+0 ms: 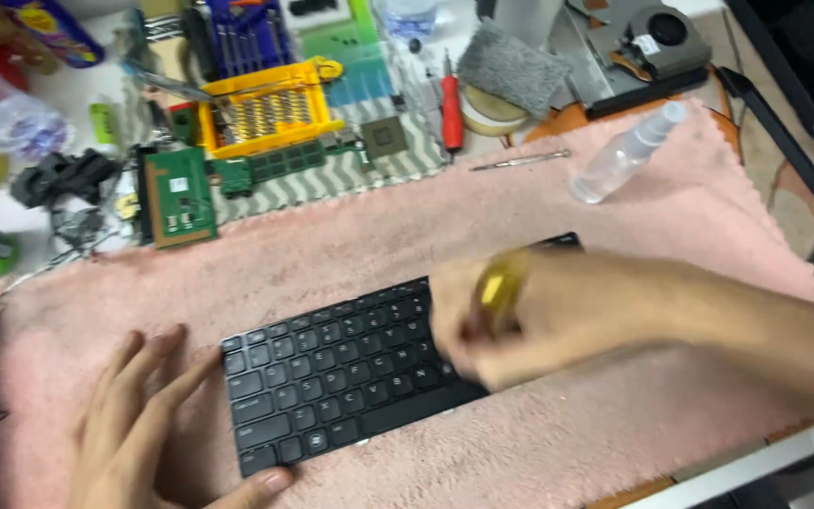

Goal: The person cleans a detached laptop keyboard by brushing it with a paintbrush. They systematically sweep across the keys to remove dust and debris from the surface and between the keys.

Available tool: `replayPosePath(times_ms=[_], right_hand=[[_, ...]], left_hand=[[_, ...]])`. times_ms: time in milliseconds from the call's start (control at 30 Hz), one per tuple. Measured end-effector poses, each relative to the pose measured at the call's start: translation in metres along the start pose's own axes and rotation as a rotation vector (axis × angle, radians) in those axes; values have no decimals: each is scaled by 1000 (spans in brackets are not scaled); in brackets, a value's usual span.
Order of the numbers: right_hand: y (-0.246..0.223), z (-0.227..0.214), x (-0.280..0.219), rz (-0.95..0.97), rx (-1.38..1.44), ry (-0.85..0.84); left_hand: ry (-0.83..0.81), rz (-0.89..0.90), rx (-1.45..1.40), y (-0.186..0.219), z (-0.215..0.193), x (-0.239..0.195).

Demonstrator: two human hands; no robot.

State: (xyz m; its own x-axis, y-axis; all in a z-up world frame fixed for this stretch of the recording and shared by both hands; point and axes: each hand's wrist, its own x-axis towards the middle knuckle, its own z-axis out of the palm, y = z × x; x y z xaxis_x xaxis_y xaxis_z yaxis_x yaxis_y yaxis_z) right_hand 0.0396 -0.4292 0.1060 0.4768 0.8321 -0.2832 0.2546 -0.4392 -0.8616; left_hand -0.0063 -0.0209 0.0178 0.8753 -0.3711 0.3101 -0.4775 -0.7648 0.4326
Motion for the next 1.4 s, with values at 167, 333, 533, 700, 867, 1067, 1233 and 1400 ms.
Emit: replayPosePath(times_ms=[167,333,533,700,867,1067,1233,1400], right_hand=[[15,10,-14,-76,-141,146],[25,-2,-14,18,-211,291],[12,11,-31,-31,161,156],[34,-1,-27,-309,-232,586],[0,-2,-35,85,26,0],[23,-4,-43,-237,-101,499],[8,9,-59,-79,50,308],[45,14,-77,-157,444,737]], left_hand=[[74,-46,72,10,5,1],[58,-44,85,10,5,1],[-3,-110,60,24,-9,7],[-41,-125,122,-20,17,-1],[-102,39,416,-111,46,-28],[126,-10,90,-67,57,-26],[123,-53,184,-42,39,-13],[75,-167,154,-17,22,-6]])
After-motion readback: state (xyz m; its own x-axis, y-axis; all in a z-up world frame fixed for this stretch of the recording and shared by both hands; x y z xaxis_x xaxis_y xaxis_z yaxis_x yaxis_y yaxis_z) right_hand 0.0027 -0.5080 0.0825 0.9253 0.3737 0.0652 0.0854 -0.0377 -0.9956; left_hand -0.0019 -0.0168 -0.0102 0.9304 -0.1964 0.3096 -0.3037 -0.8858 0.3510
